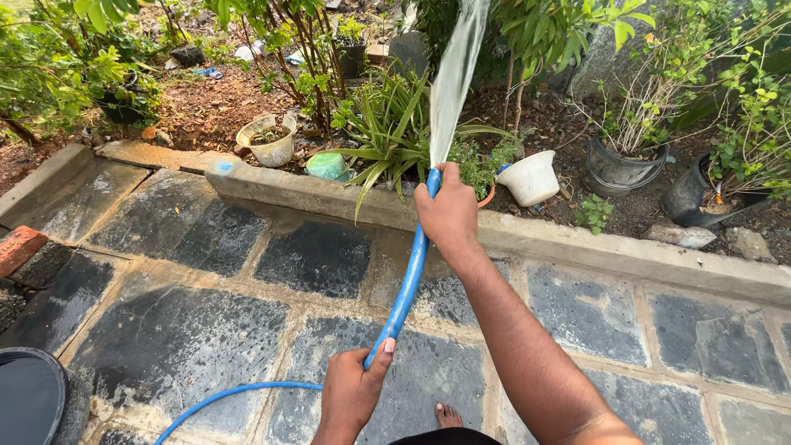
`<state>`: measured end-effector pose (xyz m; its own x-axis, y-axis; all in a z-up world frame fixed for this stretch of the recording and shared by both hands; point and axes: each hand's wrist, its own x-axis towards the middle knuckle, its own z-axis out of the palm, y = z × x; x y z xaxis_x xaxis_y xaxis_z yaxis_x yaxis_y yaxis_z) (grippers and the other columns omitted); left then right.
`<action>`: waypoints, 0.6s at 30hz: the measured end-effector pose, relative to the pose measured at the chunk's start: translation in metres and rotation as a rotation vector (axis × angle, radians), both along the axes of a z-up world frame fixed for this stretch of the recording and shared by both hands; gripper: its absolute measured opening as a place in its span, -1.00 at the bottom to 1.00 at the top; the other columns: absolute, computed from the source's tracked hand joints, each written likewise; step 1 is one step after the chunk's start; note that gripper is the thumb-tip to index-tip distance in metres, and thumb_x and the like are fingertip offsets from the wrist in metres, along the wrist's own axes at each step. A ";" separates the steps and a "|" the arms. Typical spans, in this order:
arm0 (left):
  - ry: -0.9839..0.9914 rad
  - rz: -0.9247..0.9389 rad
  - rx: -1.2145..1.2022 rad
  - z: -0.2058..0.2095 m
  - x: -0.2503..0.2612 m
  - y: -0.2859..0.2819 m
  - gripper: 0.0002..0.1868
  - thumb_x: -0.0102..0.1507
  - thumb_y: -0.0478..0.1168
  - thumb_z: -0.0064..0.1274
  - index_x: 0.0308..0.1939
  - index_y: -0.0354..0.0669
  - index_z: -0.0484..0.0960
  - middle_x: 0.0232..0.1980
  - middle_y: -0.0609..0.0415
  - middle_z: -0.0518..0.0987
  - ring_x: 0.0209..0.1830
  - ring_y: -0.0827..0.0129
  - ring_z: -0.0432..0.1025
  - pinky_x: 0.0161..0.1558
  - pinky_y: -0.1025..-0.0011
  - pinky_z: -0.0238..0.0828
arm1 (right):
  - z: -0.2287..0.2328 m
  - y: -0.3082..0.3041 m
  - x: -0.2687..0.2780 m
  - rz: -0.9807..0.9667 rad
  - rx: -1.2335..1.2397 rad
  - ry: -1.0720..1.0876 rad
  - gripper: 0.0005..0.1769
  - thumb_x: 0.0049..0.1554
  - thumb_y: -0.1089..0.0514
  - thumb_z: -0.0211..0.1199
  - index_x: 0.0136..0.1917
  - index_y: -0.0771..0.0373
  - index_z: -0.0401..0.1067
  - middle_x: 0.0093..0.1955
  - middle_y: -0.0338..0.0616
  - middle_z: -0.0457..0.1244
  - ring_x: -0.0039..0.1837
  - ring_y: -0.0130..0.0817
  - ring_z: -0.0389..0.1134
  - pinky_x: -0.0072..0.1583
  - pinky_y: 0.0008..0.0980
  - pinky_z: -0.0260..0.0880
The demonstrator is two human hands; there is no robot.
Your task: The person waters various potted and ground-planted greenery using a blue garden hose, moving the water stream between different plants in a garden area.
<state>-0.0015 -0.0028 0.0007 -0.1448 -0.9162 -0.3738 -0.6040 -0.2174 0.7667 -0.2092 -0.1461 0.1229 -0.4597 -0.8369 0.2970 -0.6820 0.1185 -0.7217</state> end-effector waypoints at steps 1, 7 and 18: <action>0.017 0.003 -0.006 0.000 0.000 0.001 -0.24 0.21 0.41 -0.02 -0.64 -0.23 0.65 -0.77 0.06 0.37 -0.74 0.35 0.26 -0.58 0.18 0.10 | 0.000 -0.001 0.000 0.003 -0.012 0.029 -0.58 0.11 0.07 0.23 0.17 0.32 0.32 -0.40 0.00 0.34 -0.33 -0.09 0.46 -0.20 -0.14 0.47; 0.047 0.019 -0.051 -0.002 0.002 0.003 -0.22 0.21 0.41 -0.02 -0.68 -0.25 0.62 -0.78 0.06 0.36 -0.75 0.36 0.25 -0.59 0.20 0.10 | -0.009 -0.002 0.002 0.005 -0.067 0.038 -0.59 0.13 0.05 0.24 0.18 0.30 0.32 -0.37 0.01 0.36 -0.30 -0.06 0.46 -0.17 -0.10 0.46; 0.043 0.049 -0.060 -0.013 0.007 0.007 -0.21 0.21 0.40 -0.02 -0.65 -0.31 0.61 -0.78 0.00 0.36 -0.74 0.32 0.26 -0.57 0.18 0.15 | -0.024 -0.007 0.012 0.009 0.046 0.013 -0.56 0.12 0.04 0.24 0.20 0.26 0.29 -0.34 0.06 0.35 -0.25 0.03 0.46 -0.11 -0.02 0.46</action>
<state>0.0051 0.0044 -0.0119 -0.1140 -0.9431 -0.3125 -0.5599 -0.1989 0.8044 -0.1977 -0.1527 0.0991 -0.4482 -0.8540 0.2643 -0.6926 0.1448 -0.7066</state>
